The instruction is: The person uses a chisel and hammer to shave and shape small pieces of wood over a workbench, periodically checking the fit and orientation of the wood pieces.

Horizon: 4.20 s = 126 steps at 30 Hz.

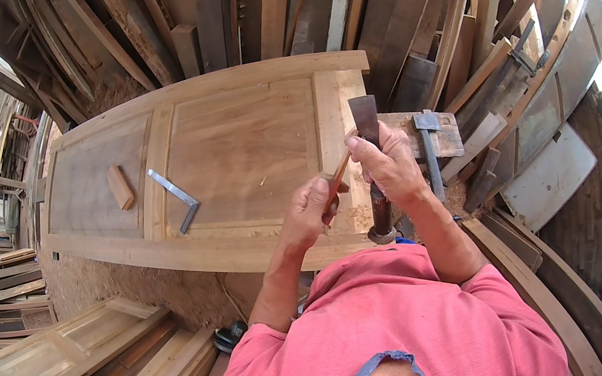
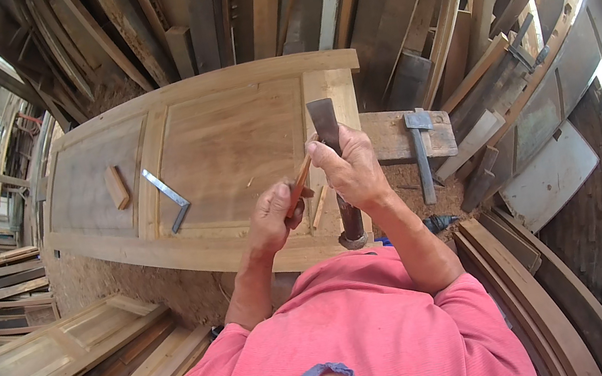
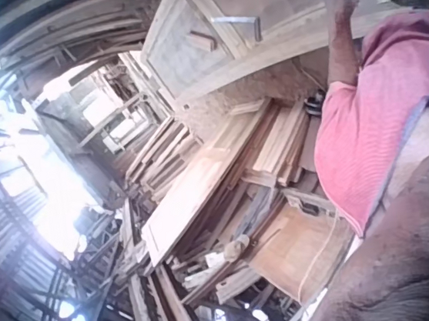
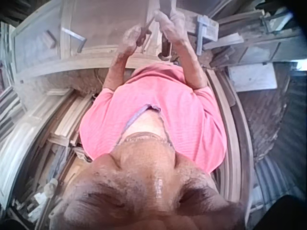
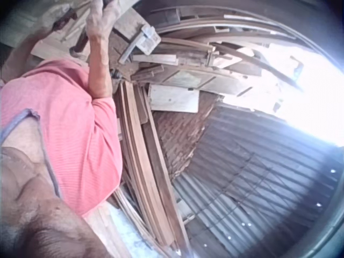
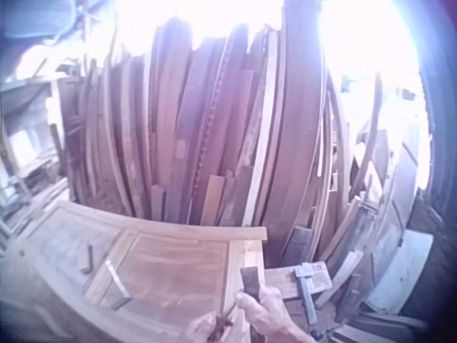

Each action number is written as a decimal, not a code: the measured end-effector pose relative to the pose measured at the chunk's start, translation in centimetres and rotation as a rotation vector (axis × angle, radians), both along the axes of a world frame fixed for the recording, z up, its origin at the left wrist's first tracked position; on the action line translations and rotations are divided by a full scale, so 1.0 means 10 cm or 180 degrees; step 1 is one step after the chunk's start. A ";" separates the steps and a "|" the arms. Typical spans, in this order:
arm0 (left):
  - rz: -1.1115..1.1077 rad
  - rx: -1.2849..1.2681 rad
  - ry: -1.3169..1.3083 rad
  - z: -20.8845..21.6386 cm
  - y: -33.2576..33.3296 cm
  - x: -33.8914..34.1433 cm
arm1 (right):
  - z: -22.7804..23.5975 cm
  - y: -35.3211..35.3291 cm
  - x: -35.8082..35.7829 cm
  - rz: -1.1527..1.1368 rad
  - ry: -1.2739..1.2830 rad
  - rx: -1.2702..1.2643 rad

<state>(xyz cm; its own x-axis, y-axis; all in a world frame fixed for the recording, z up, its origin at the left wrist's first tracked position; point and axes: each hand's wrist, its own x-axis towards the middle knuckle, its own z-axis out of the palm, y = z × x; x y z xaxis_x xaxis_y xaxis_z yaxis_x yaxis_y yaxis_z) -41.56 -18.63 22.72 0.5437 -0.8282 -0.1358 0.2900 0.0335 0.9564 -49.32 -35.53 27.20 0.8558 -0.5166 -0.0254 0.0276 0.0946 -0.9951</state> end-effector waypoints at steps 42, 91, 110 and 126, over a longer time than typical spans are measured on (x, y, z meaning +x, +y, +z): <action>-0.0579 -0.1686 0.2061 -0.16 -0.29 0.54 | 0.13 0.77 -0.08 0.1316 0.0274 0.2792; 0.0721 -0.0618 0.0643 0.00 -0.48 0.49 | 0.02 0.64 0.02 0.1097 -0.0275 0.3242; 0.0843 -0.0959 0.1505 -0.21 0.05 0.17 | 0.29 0.39 -0.19 0.0260 -0.0275 0.2467; -0.0053 -0.0297 0.0938 -0.03 0.18 0.14 | 0.44 0.51 -0.30 0.0676 -0.0154 0.2472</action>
<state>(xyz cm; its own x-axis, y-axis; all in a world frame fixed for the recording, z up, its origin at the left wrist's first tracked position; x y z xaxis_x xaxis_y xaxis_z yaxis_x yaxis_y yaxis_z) -40.14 -16.85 22.46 0.4783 -0.8530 -0.2087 0.5557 0.1100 0.8240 -52.34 -30.47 31.58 0.9431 -0.1928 -0.2709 -0.0274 0.7670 -0.6411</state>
